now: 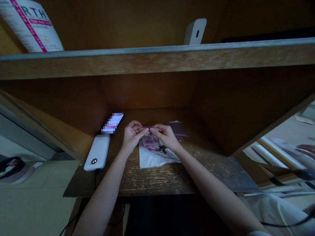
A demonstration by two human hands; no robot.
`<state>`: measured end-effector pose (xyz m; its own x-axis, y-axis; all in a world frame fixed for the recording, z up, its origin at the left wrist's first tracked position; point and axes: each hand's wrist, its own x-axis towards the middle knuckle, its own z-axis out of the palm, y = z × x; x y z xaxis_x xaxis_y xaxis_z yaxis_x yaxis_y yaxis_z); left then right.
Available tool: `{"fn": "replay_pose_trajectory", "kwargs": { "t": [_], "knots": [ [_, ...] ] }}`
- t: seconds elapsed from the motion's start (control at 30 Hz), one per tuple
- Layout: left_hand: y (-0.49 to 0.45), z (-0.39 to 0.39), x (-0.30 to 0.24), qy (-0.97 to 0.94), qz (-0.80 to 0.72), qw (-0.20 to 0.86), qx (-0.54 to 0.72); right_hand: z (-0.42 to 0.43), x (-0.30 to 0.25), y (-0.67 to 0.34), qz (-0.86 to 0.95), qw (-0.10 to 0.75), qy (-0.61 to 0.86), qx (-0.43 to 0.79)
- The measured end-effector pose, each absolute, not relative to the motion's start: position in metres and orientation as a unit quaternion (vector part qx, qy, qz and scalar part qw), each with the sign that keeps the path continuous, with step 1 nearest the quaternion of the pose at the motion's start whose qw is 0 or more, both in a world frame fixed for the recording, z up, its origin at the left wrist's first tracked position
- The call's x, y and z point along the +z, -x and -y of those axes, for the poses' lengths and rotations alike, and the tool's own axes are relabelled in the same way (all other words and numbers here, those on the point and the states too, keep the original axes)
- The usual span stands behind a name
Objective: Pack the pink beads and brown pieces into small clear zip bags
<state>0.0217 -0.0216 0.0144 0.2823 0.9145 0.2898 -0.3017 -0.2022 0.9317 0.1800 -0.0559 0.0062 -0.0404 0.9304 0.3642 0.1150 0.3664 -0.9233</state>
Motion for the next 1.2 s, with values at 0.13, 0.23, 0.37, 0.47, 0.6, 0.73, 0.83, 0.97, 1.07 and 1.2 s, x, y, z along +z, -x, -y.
{"fn": "replay_pose_trajectory", "kwargs": {
  "t": [0.13, 0.23, 0.37, 0.47, 0.6, 0.73, 0.83, 0.97, 1.07, 1.2],
  "knots": [
    [-0.020, 0.021, 0.013, -0.548, -0.269, 0.570, 0.549, 0.057, 0.006, -0.181, 0.636, 0.528, 0.423, 0.371],
    [-0.020, 0.021, 0.014, -0.543, -0.268, 0.578, 0.547, 0.058, 0.006, -0.181, 0.643, 0.523, 0.428, 0.359],
    [-0.022, 0.025, 0.015, -0.546, -0.272, 0.581, 0.540, 0.061, 0.006, -0.179, 0.647, 0.538, 0.436, 0.319],
    [-0.024, 0.031, 0.017, -0.546, -0.283, 0.555, 0.560, 0.062, 0.009, -0.175, 0.653, 0.545, 0.439, 0.288],
    [-0.024, 0.040, 0.028, -0.553, -0.299, 0.518, 0.581, 0.065, 0.017, -0.172, 0.659, 0.545, 0.441, 0.273],
    [-0.021, 0.045, 0.040, -0.573, -0.304, 0.508, 0.566, 0.068, 0.021, -0.174, 0.669, 0.541, 0.426, 0.281],
    [-0.020, 0.048, 0.046, -0.580, -0.293, 0.545, 0.529, 0.067, 0.017, -0.177, 0.650, 0.559, 0.440, 0.267],
    [-0.019, 0.049, 0.049, -0.571, -0.294, 0.577, 0.505, 0.061, 0.013, -0.190, 0.670, 0.517, 0.448, 0.286],
    [-0.012, 0.040, 0.047, -0.550, -0.325, 0.554, 0.534, 0.058, 0.012, -0.218, 0.720, 0.455, 0.441, 0.282],
    [0.007, 0.016, 0.030, -0.501, -0.416, 0.511, 0.561, 0.060, -0.001, -0.276, 0.703, 0.405, 0.546, 0.206]
  ]
}}
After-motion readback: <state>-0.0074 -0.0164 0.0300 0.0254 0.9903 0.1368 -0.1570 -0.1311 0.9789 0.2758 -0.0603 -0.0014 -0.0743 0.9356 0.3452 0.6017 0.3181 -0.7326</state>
